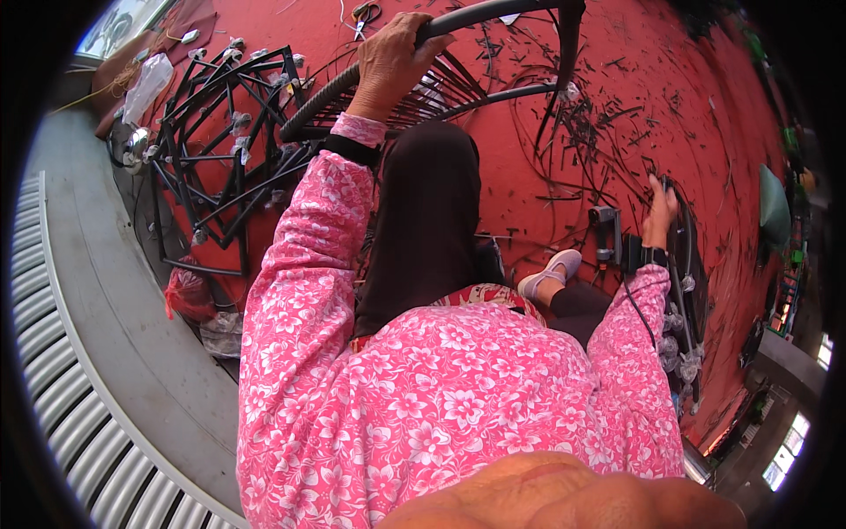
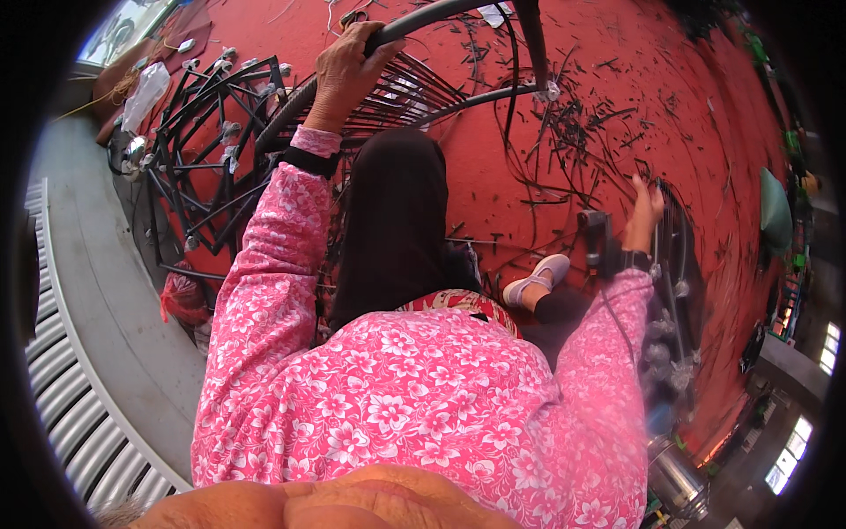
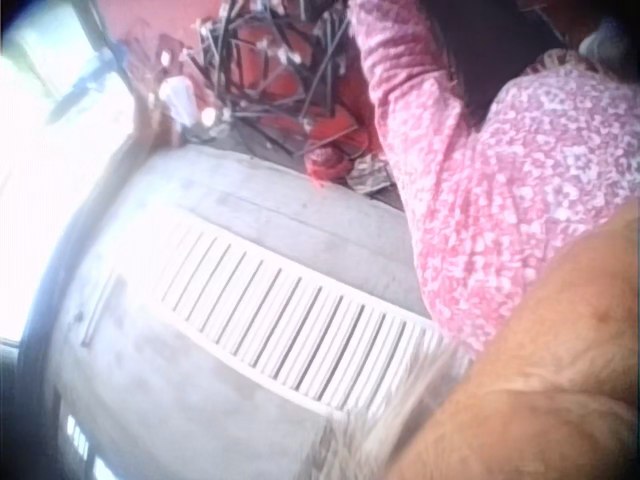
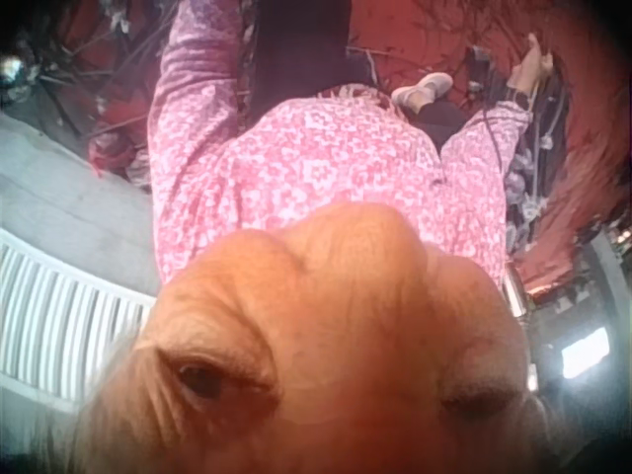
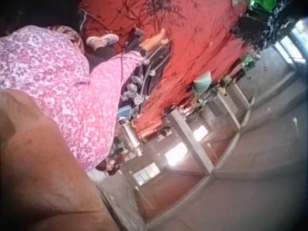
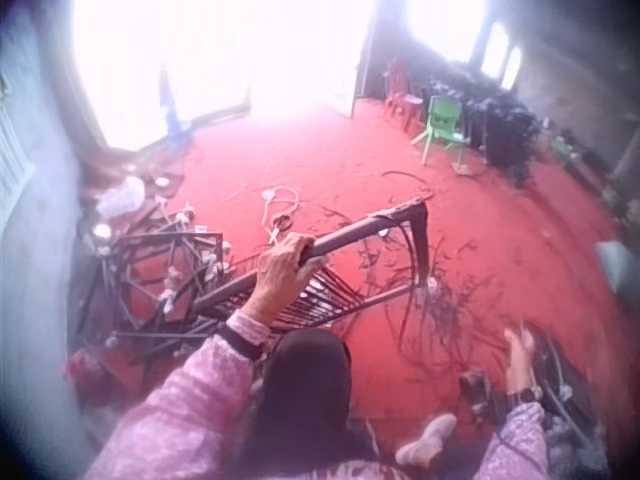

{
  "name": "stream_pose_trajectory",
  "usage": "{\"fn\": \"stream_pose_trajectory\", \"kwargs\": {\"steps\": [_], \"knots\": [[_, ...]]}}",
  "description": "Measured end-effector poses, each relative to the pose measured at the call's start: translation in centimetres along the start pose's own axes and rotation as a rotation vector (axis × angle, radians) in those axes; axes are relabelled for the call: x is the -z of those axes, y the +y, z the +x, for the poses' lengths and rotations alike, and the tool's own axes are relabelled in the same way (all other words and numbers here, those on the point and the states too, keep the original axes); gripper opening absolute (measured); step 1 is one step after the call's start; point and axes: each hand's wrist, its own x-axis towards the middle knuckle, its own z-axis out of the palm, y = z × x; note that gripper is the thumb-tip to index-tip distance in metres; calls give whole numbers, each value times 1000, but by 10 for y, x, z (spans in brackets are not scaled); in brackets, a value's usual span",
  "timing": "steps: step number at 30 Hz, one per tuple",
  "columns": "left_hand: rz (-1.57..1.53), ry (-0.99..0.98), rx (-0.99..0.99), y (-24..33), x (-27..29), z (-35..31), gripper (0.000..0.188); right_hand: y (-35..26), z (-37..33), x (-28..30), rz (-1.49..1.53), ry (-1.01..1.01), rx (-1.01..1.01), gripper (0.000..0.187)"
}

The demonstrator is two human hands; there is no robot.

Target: The person repeatedly handles a bicycle handlebar with a front basket, rotating and adjusting it by hand. The person also picks up and sets down a black corrugated tube, moving it around the workspace.

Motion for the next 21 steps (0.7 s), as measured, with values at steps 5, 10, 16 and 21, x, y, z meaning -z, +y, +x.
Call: {"fn": "stream_pose_trajectory", "kwargs": {"steps": [5,10,16,21], "knots": [[33,-32,-35,32,-16,-11,40,-145,-82,-163,195,-587,174,57],[22,-76,-39,47,-24,-15,40,-203,-182,-200,237,-1073,73,31],[169,-8,50,3,-19,15,31,-198,-208,-32,-276,-994,-88,14],[73,-10,349,-52,1,37,31,-179,-171,189,-505,-489,-228,16]]}}
